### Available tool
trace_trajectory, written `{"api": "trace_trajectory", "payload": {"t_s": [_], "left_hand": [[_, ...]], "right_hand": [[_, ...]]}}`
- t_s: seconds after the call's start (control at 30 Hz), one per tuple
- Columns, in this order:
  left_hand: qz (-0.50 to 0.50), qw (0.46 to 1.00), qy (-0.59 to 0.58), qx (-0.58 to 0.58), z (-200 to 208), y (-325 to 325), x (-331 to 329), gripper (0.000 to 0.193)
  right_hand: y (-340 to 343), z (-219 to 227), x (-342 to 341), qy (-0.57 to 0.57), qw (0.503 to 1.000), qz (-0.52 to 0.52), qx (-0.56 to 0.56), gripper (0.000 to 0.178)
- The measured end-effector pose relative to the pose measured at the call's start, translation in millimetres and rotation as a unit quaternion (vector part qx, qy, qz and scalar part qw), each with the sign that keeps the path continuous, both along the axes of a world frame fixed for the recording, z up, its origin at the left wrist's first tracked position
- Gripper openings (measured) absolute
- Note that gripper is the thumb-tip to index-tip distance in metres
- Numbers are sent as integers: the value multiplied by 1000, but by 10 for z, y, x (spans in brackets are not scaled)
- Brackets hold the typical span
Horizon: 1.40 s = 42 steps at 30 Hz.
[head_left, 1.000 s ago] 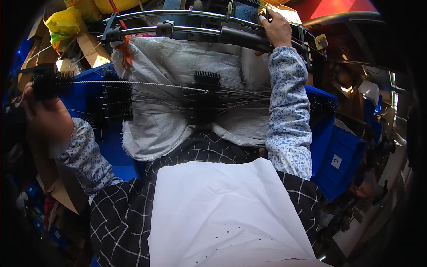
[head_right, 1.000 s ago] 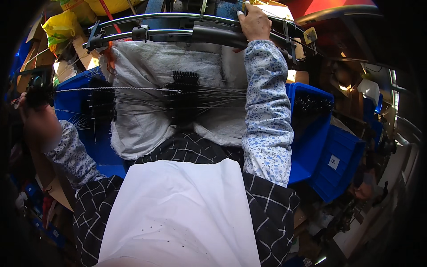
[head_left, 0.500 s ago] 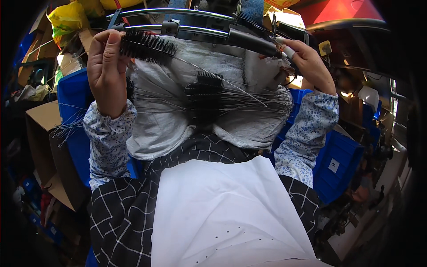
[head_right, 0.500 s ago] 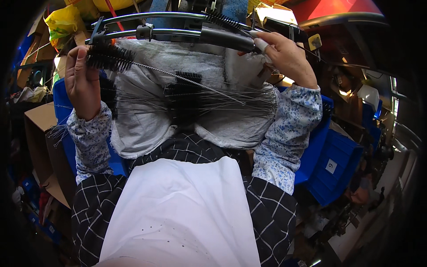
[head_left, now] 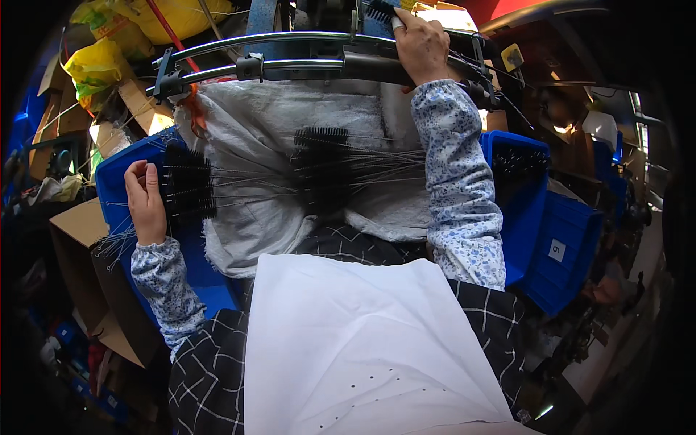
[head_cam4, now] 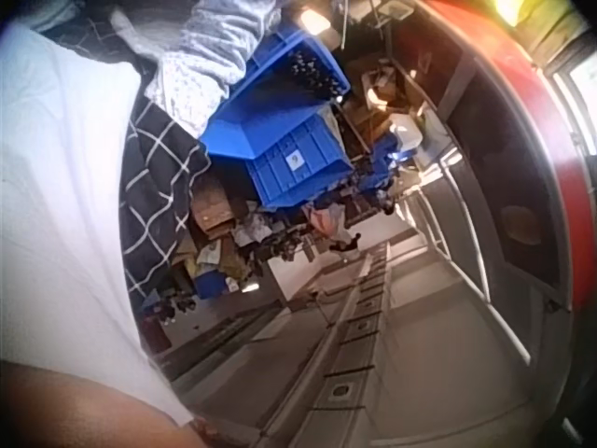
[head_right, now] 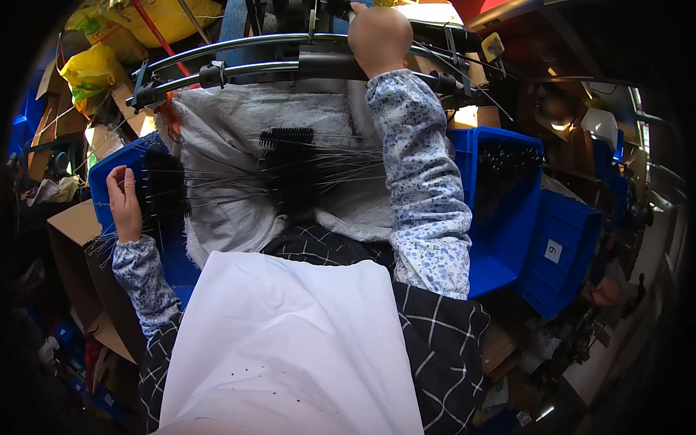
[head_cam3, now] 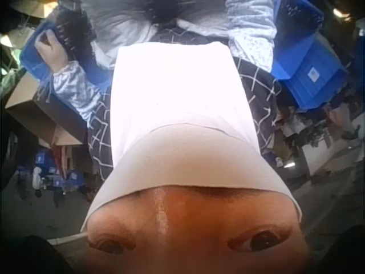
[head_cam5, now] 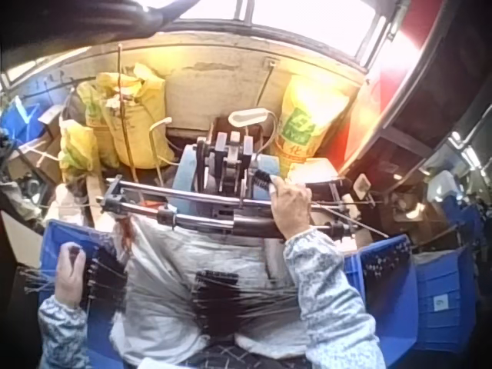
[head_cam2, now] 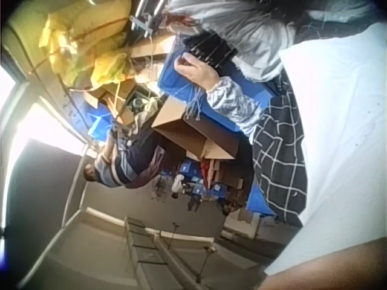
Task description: The person picks up black bristle brushes and inserts their metal stems into a horizontal metal rack. They use a handheld heat gun to apply heat to the inserted stems to secure them. The process involves handling individual brushes and placing them into the rack one by one.
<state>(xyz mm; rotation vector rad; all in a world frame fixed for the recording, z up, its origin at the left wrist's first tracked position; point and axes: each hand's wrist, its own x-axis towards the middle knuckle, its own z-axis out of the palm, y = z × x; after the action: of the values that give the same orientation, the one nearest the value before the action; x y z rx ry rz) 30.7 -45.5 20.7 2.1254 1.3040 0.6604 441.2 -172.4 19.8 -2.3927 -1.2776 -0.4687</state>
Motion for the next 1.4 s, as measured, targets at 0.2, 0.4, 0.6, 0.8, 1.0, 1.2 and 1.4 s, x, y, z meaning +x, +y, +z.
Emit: {"api": "trace_trajectory", "payload": {"t_s": [0.2,0.4,0.6,0.8,1.0,1.2,1.4], "left_hand": [[-32,994,44,-92,-143,-178,-321,20],[-25,990,62,-122,-119,-208,-304,23],[33,999,27,-6,6,-157,-148,28],[46,972,-210,91,235,196,-144,27],[27,899,-407,162,764,464,-393,28],[139,837,28,529,1200,382,-511,25],[119,821,38,557,1311,548,-1049,17]], "right_hand": [[135,-144,97,-14,1000,-4,12,19],[141,-180,146,-19,999,28,20,20],[217,-202,222,-1,1000,18,-24,25],[168,-402,471,-84,994,66,20,43],[-156,-322,389,-86,993,-72,-35,40],[21,-221,165,80,995,-62,20,38],[164,-204,47,42,998,-41,19,38]]}}
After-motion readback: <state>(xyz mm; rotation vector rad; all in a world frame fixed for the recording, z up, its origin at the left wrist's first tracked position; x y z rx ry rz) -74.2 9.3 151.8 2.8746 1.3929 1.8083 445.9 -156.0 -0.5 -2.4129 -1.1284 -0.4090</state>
